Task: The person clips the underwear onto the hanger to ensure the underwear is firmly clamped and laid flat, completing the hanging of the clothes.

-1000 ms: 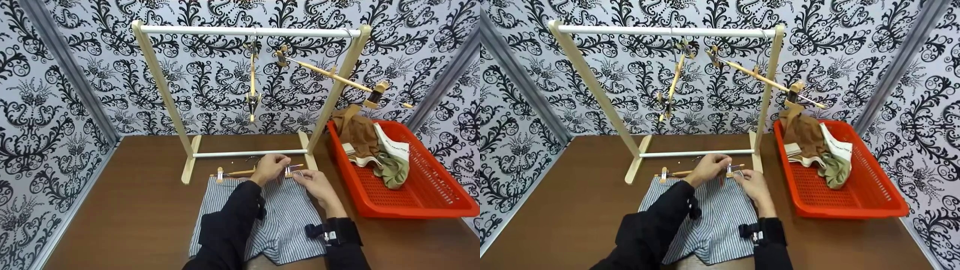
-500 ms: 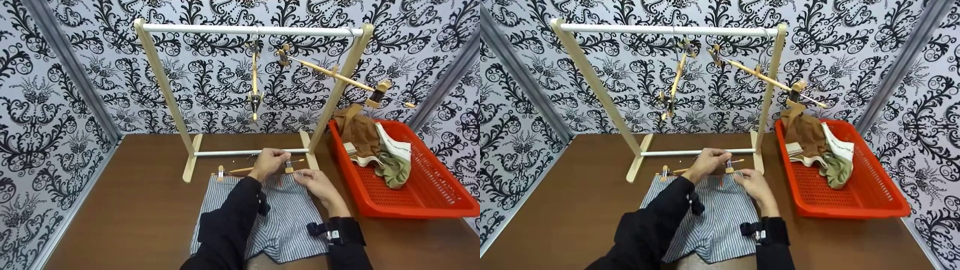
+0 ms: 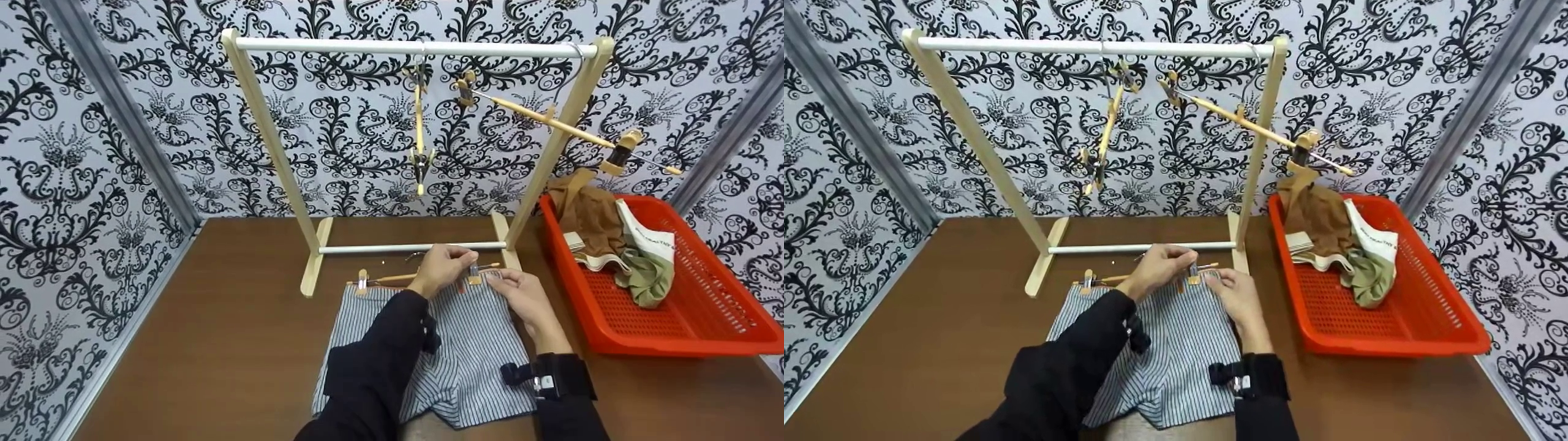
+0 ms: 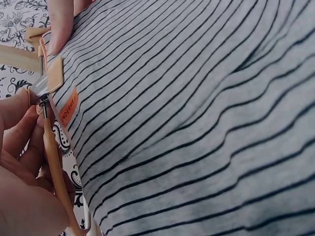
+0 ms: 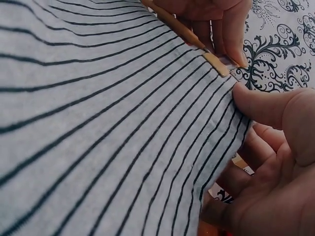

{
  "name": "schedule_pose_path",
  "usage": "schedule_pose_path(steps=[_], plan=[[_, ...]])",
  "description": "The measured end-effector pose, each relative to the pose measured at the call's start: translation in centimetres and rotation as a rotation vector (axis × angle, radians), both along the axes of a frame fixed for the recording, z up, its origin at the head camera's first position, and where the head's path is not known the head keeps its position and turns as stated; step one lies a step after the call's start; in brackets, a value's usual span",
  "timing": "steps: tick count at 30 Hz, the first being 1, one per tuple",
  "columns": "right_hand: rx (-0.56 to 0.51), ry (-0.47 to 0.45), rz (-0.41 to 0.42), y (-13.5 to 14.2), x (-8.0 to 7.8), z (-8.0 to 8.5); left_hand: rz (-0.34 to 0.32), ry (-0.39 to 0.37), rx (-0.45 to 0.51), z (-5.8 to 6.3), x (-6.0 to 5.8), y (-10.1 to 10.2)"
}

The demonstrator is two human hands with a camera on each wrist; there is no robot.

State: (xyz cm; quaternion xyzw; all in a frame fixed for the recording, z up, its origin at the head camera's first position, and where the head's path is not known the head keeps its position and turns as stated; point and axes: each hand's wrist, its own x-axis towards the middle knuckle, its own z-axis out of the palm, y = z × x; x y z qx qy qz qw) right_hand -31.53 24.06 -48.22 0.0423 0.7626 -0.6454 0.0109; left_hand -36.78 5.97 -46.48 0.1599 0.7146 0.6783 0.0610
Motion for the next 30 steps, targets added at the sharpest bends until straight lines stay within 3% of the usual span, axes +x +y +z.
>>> schedule_pose_path(steps=[4,8,14,27,30], plan=[[0.049,0.016,-0.008,0.0,0.0,0.2,0.034,0.065,-0.132,-0.1,0.2,0.0],[0.087,0.029,-0.017,0.0,0.0,0.3,0.098,0.193,-0.316,-0.4,0.3,0.1],[0.108,0.035,-0.031,0.1,0.1,0.2,0.18,0.348,-0.486,-0.9,0.4,0.6],[0.173,0.061,-0.028,0.7,0.2,0.3,0.17,0.347,-0.583,-1.0,0.4,0.4],[0.173,0.09,-0.054,0.9,0.3,0.7,0.166,0.383,-0.613,-0.9,0.6,-0.1]])
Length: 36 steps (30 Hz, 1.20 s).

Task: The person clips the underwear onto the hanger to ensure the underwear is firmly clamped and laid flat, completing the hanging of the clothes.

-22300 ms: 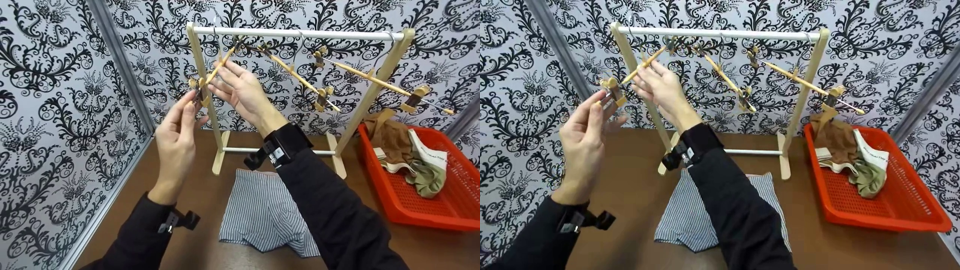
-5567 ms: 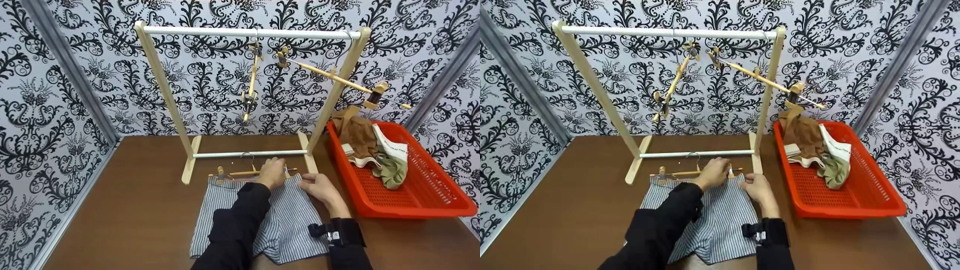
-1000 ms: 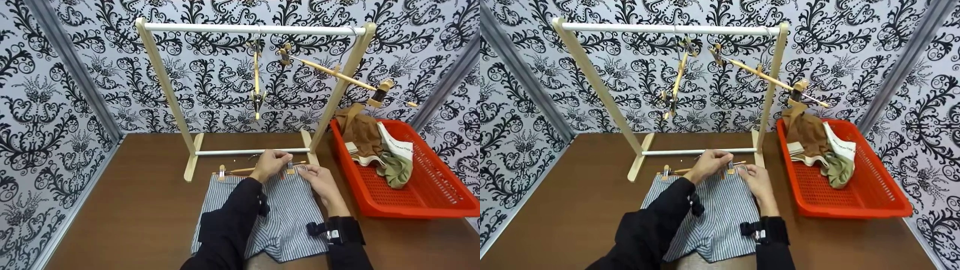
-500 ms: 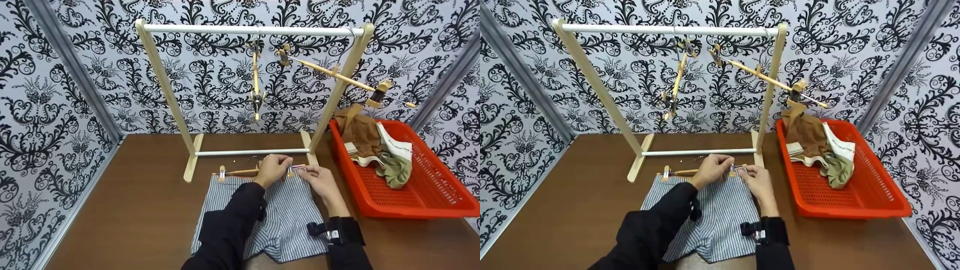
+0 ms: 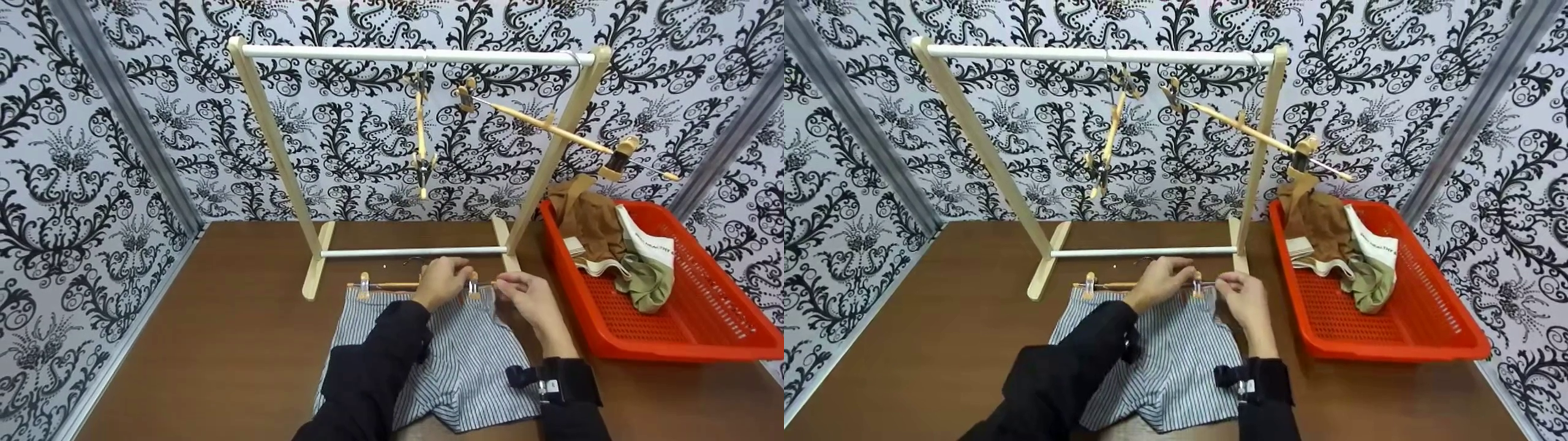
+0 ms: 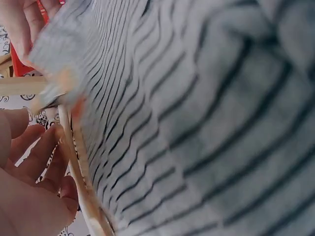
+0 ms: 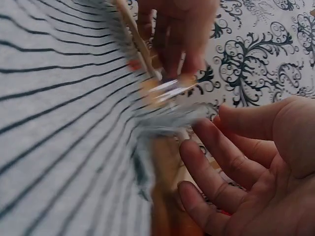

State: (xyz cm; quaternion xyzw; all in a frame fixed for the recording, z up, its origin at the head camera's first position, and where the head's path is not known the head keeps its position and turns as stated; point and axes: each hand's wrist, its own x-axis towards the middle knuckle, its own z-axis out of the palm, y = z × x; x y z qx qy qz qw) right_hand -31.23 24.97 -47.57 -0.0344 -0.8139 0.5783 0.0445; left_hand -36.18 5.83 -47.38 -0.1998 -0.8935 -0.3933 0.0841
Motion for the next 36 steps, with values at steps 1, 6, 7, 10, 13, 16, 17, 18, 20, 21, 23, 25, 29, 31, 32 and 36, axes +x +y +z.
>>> schedule_pose_path(steps=[1,6,7,10,13,16,17,18,20,21,23,25,29,31,32,36], plan=[[0.003,0.008,-0.007,0.1,0.1,0.2,-0.006,0.017,-0.007,0.1,0.0,-0.2],[0.107,0.073,0.013,0.2,0.6,1.8,-0.012,0.137,-0.144,1.2,0.2,-1.3],[0.145,0.092,0.035,0.1,0.7,2.0,-0.011,0.157,-0.184,1.4,0.3,-1.6],[0.263,0.157,0.11,-0.3,1.0,2.7,0.001,0.206,-0.297,2.2,0.7,-2.4],[0.366,0.195,0.182,-0.8,1.3,3.3,0.034,0.236,-0.373,2.7,0.9,-3.1],[0.427,0.188,0.251,-1.4,1.6,3.5,0.076,0.271,-0.441,2.6,1.1,-3.9],[0.441,0.181,0.277,-1.5,1.6,3.5,0.087,0.282,-0.458,2.5,1.2,-4.1],[0.449,0.169,0.304,-1.7,1.7,3.5,0.096,0.29,-0.474,2.4,1.3,-4.4],[0.451,0.148,0.364,-2.0,1.7,3.2,0.108,0.288,-0.506,2.2,1.6,-4.8],[0.457,0.143,0.395,-2.1,1.7,3.1,0.112,0.284,-0.518,2.0,1.8,-4.9],[0.471,0.127,0.45,-2.1,1.6,2.7,0.118,0.272,-0.542,1.8,2.2,-5.1],[0.481,0.114,0.491,-2.1,1.5,2.4,0.118,0.237,-0.572,1.5,2.6,-5.2],[0.512,0.078,0.527,-2.2,1.5,1.8,0.125,0.184,-0.608,0.8,3.0,-5.3],[0.518,0.056,0.536,-2.3,1.4,1.5,0.137,0.173,-0.609,0.5,3.0,-5.3],[0.521,0.049,0.542,-2.3,1.4,1.3,0.144,0.174,-0.61,0.4,3.0,-5.3],[0.515,0.009,0.552,-2.4,1.2,0.7,0.163,0.169,-0.611,0.0,2.9,-5.3]])
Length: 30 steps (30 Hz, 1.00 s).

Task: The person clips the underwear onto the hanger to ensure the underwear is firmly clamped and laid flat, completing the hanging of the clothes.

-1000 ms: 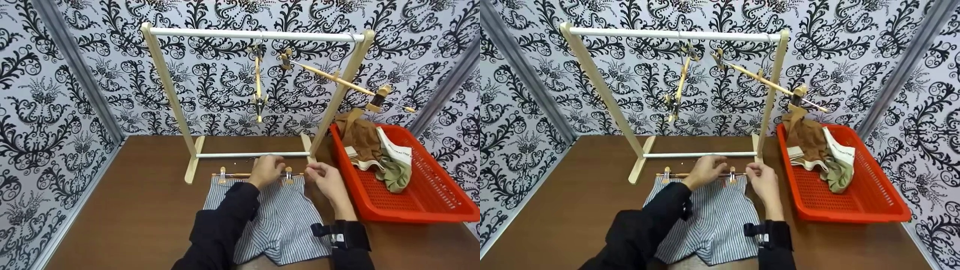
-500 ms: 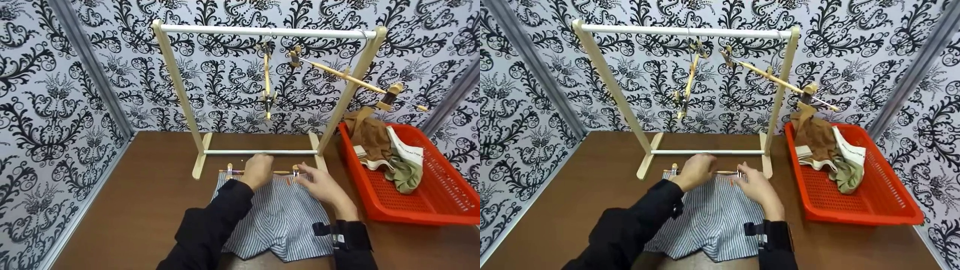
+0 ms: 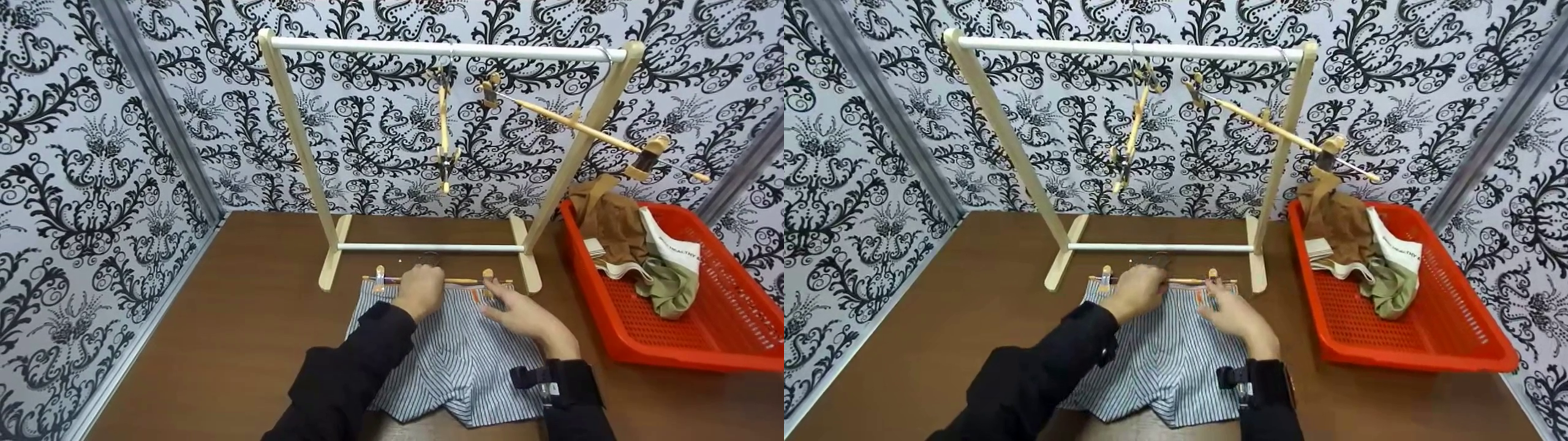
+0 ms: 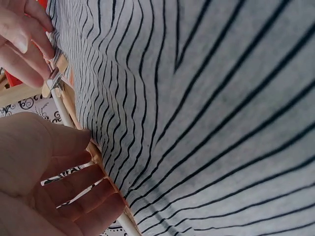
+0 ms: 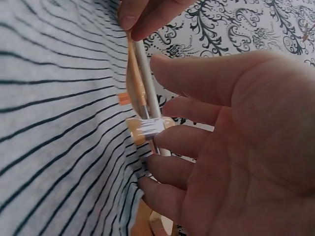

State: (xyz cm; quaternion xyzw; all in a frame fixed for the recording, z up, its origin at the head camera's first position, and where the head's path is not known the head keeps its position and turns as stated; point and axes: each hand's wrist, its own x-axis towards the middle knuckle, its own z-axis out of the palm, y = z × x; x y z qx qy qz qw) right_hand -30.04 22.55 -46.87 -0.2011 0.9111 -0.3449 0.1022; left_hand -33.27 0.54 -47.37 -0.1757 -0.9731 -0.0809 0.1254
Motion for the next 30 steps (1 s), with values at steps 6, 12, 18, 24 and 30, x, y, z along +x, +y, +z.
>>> schedule_pose_path(steps=[6,12,18,24,30], plan=[[-0.001,-0.034,-0.014,0.2,0.0,-0.4,-0.004,-0.017,-0.005,-0.3,-0.1,0.2],[-0.012,-0.033,-0.004,0.3,0.0,-0.4,-0.024,0.008,-0.011,-0.5,-0.2,0.2],[-0.004,-0.019,0.007,0.3,0.0,-0.5,-0.013,0.058,-0.026,-0.8,-0.5,0.2],[0.011,0.012,0.027,0.3,-0.1,-0.8,0.001,0.017,-0.032,-1.2,-1.0,-0.1],[-0.005,0.01,0.023,0.5,0.0,-0.3,0.011,-0.022,-0.001,-1.5,-1.3,-0.3]])
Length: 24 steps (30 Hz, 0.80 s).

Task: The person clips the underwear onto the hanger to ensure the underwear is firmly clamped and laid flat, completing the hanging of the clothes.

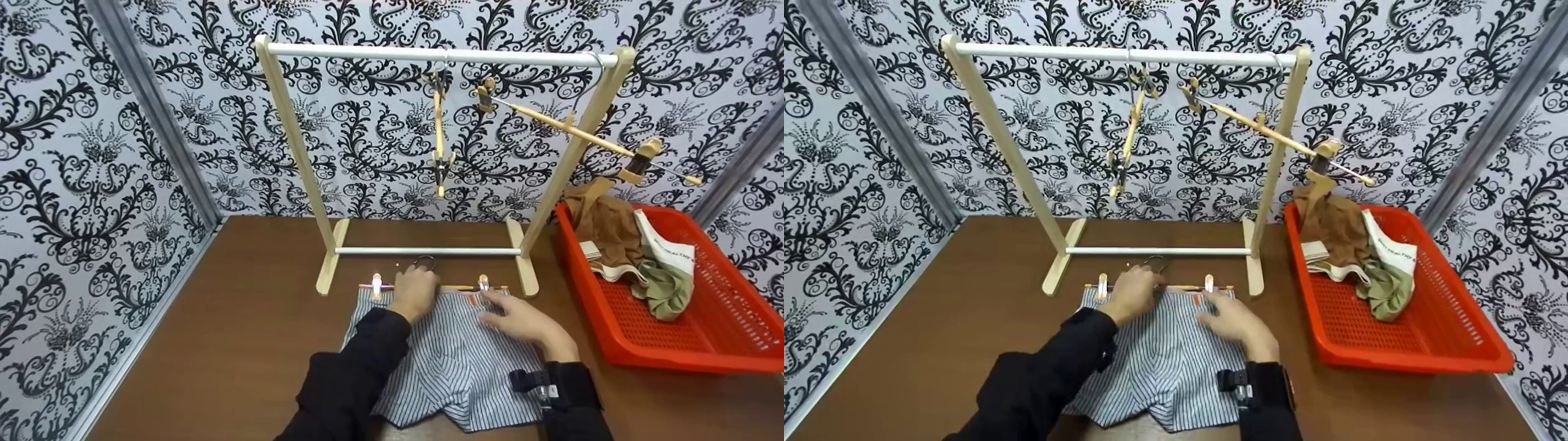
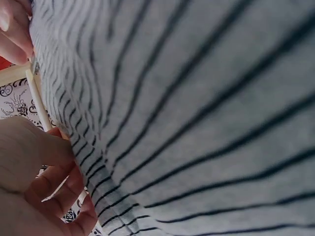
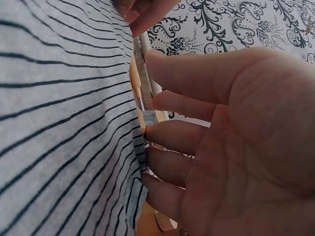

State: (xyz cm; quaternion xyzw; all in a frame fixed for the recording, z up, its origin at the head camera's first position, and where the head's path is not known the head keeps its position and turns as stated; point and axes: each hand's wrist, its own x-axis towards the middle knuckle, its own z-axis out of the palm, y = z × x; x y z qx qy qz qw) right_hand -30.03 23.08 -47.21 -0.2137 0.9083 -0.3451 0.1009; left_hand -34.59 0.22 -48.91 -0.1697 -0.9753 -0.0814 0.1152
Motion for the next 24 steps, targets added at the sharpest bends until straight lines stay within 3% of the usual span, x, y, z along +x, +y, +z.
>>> schedule_pose_path(steps=[3,11,17,24], plan=[[-0.028,0.012,-0.019,0.1,0.1,0.5,-0.011,0.009,0.006,-0.1,0.0,-0.2],[-0.044,0.054,-0.167,1.0,0.5,2.7,-0.02,-0.011,0.007,0.1,0.7,-1.0],[-0.029,0.084,-0.202,1.2,0.7,3.5,-0.066,0.064,0.002,1.6,1.3,-1.4],[-0.147,0.131,-0.218,1.2,0.9,3.9,-0.107,0.157,0.026,3.5,1.9,-2.5]])
